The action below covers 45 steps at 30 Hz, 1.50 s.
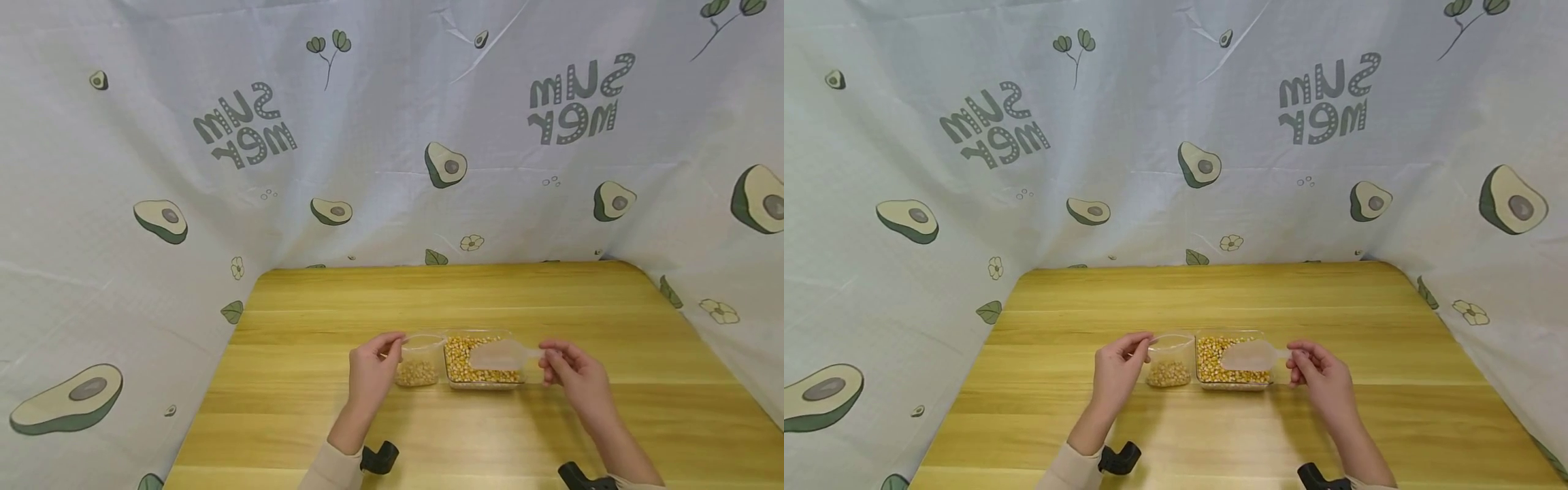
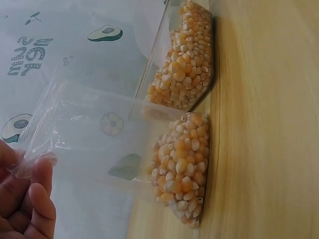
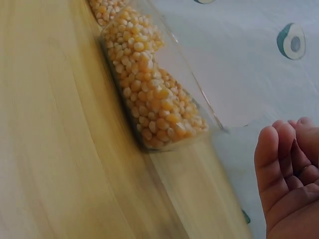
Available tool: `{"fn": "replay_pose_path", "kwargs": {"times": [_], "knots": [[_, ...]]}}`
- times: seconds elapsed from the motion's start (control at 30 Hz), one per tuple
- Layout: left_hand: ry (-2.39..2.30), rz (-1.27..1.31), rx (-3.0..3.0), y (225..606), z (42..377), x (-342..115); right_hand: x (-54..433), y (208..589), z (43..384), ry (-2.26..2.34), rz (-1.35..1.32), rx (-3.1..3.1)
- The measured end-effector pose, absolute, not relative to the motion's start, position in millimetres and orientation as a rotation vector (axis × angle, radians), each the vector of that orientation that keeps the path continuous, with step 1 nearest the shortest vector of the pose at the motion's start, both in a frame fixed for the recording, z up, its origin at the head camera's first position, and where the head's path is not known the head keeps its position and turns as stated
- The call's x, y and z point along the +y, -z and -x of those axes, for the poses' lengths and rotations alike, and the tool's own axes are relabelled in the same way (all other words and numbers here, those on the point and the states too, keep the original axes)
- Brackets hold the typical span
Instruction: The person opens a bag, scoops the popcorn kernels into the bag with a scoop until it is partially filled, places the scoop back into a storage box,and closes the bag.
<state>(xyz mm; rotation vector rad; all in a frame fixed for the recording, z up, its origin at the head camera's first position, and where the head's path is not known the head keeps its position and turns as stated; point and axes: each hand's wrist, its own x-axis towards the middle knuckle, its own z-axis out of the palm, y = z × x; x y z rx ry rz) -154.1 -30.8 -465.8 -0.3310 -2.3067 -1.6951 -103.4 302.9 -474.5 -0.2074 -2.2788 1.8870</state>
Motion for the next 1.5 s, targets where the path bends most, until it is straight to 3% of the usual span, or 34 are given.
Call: {"fn": "replay_pose_path", "kwargs": {"times": [0.43,0.83,1.5], "knots": [[1.703,0.285,-2.309,466.7,155.2,-33.5,315.8,456.3,97.8,-1.428,0.094,-2.548],[1.689,0.284,-2.285,468.1,155.3,-32.7,307.4,456.7,103.3,-1.483,0.102,-2.611],[1.714,0.276,-2.305,467.8,153.9,-33.3,293.6,496.6,114.3,-1.781,0.188,-2.458]]}}
